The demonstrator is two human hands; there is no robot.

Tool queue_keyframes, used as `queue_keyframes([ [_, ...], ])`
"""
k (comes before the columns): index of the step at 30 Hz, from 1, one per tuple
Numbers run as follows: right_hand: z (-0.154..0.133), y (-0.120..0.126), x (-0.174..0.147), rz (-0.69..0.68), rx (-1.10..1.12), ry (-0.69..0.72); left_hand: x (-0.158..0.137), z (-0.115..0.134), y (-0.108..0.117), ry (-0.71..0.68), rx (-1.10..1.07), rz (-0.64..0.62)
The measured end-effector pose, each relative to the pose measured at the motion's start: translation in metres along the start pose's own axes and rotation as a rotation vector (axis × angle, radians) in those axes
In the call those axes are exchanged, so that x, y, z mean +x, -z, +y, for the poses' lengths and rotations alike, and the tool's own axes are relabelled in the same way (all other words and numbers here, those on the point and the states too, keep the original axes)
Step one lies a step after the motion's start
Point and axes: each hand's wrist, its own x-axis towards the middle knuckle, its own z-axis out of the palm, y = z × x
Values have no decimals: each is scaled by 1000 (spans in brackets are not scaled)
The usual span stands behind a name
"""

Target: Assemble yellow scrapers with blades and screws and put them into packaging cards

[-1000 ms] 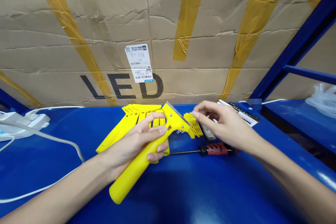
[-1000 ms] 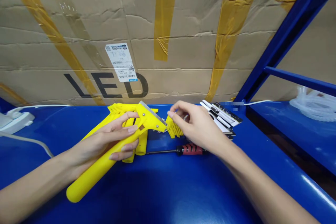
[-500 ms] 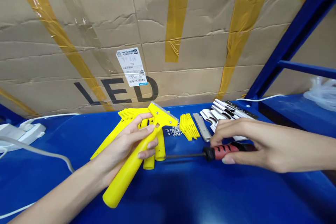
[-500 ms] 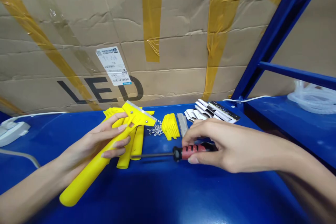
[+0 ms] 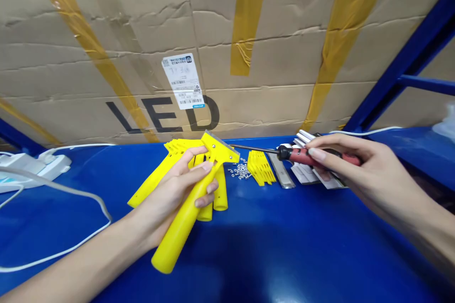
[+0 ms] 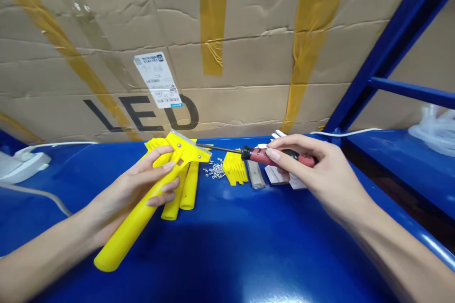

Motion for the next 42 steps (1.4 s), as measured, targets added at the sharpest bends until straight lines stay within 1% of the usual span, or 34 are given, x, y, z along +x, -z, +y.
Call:
queue_keyframes([
  [2,4,-3,-1,-22,115,-60,-1,-2,2,-21,1,-17],
  [3,5,-4,-2,-4,104,-58,-1,-2,3,-30,1,-27],
  [6,5,-7,-6,103,-84,20,-1,-2,4,-50,-3,-31],
  [8,2,-9,-8,122,-152,74,-1,-1,5,-51,-4,-21],
  [12,-3,-8,-8,128,-180,125,-1,1,6,-63,-19,-14],
  [16,-3,-7,-7,104,-163,117,-2,2,6,-66,-20,-38],
  [23,-5,-7,-5,94,-182,155,-1,1,5,-58,-25,-48],
  [30,-10,-8,-6,87,-106,158,-3,1,7,-66,-56,-65],
  [37,-7,-7,-6,88,-124,162,-1,2,7,-47,-53,-62],
  [42,-7,-8,-4,95,-138,189,-2,1,4,-71,-20,-44],
])
